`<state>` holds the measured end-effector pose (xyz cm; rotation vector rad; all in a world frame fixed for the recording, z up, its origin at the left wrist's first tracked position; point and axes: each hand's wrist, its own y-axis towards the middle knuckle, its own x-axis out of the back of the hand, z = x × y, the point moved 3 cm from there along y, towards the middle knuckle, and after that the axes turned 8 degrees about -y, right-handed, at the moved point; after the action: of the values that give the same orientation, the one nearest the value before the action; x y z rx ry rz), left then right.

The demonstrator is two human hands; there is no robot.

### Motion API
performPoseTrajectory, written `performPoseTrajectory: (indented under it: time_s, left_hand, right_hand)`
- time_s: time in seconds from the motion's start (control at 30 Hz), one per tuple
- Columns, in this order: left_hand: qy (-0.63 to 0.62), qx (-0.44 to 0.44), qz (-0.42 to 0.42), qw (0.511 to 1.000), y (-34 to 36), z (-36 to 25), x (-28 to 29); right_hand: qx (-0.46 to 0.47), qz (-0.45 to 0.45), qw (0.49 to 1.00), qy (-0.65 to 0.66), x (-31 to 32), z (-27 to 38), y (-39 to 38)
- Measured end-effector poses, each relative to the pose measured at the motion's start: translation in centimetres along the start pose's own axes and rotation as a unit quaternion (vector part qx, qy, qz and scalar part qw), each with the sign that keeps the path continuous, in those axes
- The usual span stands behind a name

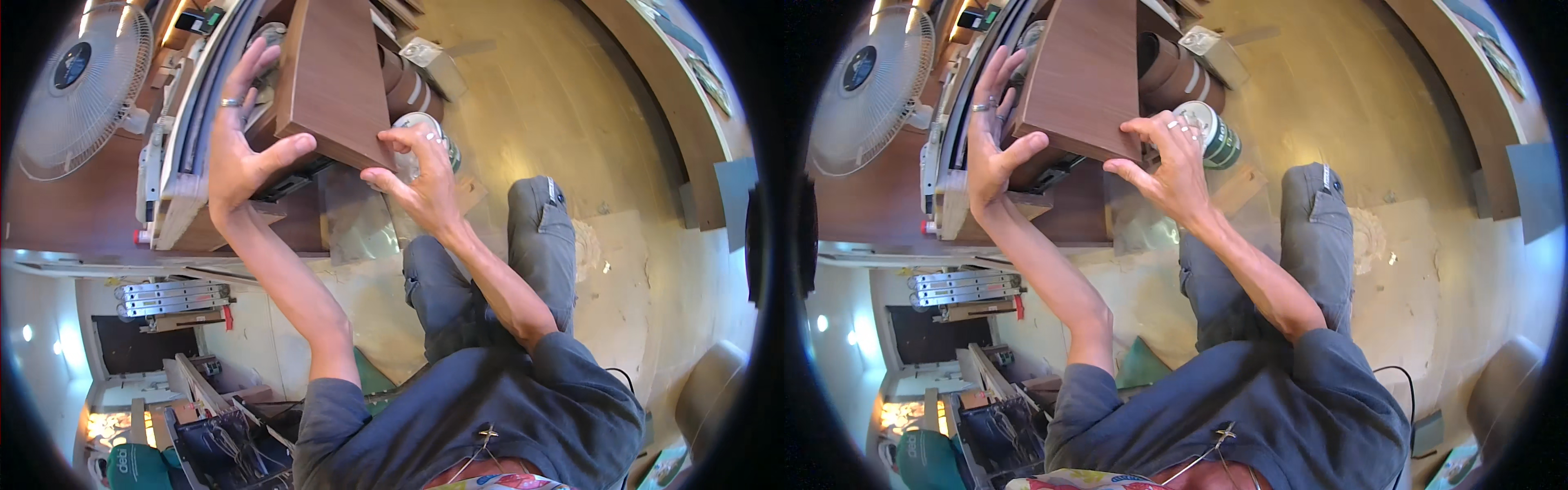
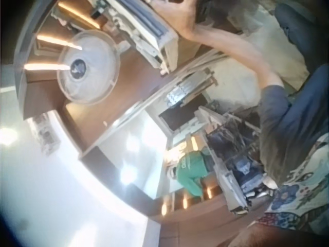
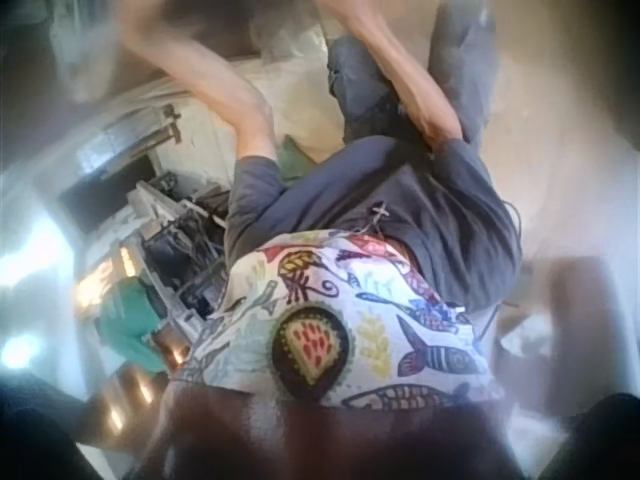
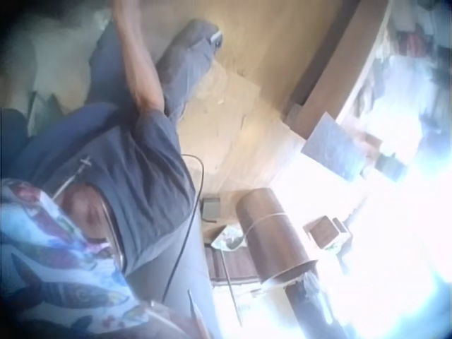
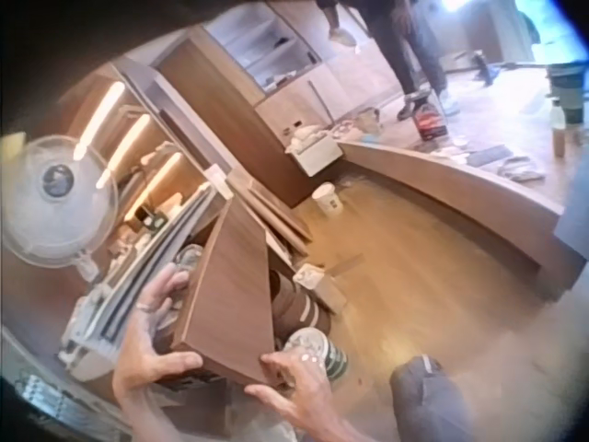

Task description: The person pours a liquid from a bottle onto a wooden plank and spreads it with a cloth. They then pick up a wooden trim piece, inspect it, and place it against a curved wooden structure. The person continues to handle the trim and other wooden planks, moving them around the workspace.

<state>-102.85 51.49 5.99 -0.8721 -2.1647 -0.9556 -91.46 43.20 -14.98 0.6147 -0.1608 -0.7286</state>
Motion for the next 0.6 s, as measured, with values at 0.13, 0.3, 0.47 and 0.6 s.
performPoseTrajectory:
  time_s: [0.13,0.3,0.47,0.6]
  left_hand:
    - [-0.001,0.020,-0.007,1.000,0.0,0.1,0.0]
    - [-0.037,0.016,-0.019,0.999,0.2,0.6,0.0]
    - [-0.038,0.030,0.006,0.999,0.6,0.7,-0.4]
    - [-0.057,0.054,0.026,0.997,0.6,1.1,-1.1]
  right_hand:
    - [0.011,-0.008,1.000,-0.021,0.1,0.3,0.3]
    - [0.005,-0.016,1.000,0.013,0.0,-0.6,0.2]
    - [-0.027,-0.037,0.995,0.090,-1.1,-1.2,0.4]
    - [-0.025,-0.041,0.995,0.086,-1.4,-1.8,0.2]
